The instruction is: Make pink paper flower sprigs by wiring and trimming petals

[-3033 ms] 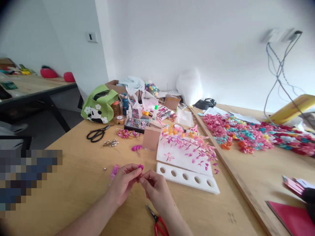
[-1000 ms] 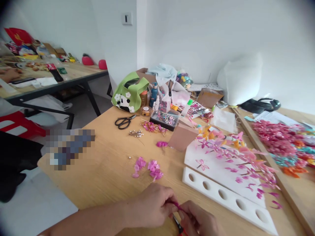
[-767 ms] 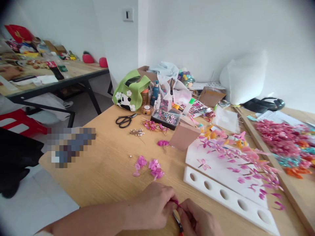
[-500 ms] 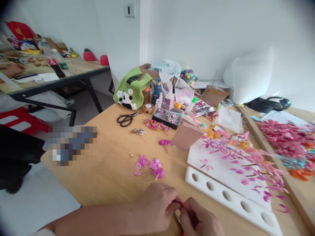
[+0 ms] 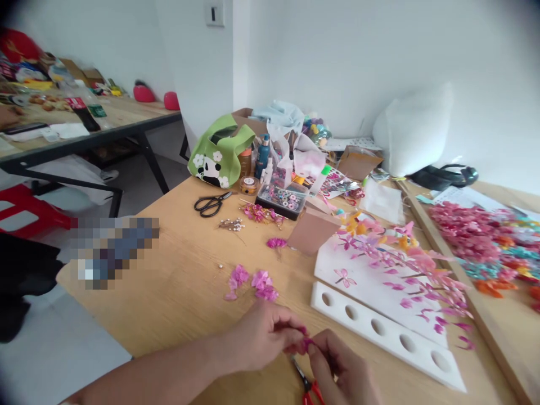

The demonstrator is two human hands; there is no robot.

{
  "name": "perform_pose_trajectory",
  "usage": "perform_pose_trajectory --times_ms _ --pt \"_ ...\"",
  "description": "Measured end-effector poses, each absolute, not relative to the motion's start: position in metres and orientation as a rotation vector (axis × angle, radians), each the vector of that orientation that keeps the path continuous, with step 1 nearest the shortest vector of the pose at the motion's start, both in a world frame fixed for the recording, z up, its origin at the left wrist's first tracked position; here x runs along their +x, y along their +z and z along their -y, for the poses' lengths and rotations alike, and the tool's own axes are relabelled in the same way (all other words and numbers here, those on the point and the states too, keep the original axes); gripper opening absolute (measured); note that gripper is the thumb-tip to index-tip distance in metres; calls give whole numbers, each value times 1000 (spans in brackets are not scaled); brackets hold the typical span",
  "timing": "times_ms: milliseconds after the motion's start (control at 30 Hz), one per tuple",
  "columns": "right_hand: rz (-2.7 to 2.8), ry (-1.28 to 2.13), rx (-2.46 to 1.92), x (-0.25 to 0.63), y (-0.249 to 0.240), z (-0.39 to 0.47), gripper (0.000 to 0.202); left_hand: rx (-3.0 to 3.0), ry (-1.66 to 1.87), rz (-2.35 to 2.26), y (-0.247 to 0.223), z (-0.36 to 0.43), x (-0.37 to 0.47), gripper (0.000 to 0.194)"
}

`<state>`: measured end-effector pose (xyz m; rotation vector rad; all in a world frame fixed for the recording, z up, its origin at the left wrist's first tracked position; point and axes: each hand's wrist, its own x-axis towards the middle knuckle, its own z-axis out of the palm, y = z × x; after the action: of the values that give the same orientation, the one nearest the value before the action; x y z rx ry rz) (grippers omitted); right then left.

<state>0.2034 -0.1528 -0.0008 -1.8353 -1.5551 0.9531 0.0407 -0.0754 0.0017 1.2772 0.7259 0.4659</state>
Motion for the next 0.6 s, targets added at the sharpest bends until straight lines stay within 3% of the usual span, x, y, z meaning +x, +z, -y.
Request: perform_pose_trajectory --times_ms 233,600 --pt "1406 1093 -1845 210 6 148 33 1039 565 -774 -4 61 41 18" --pt "1833 775 -2180 229 -19 149 37 1035 602 -756 -5 56 37 20"
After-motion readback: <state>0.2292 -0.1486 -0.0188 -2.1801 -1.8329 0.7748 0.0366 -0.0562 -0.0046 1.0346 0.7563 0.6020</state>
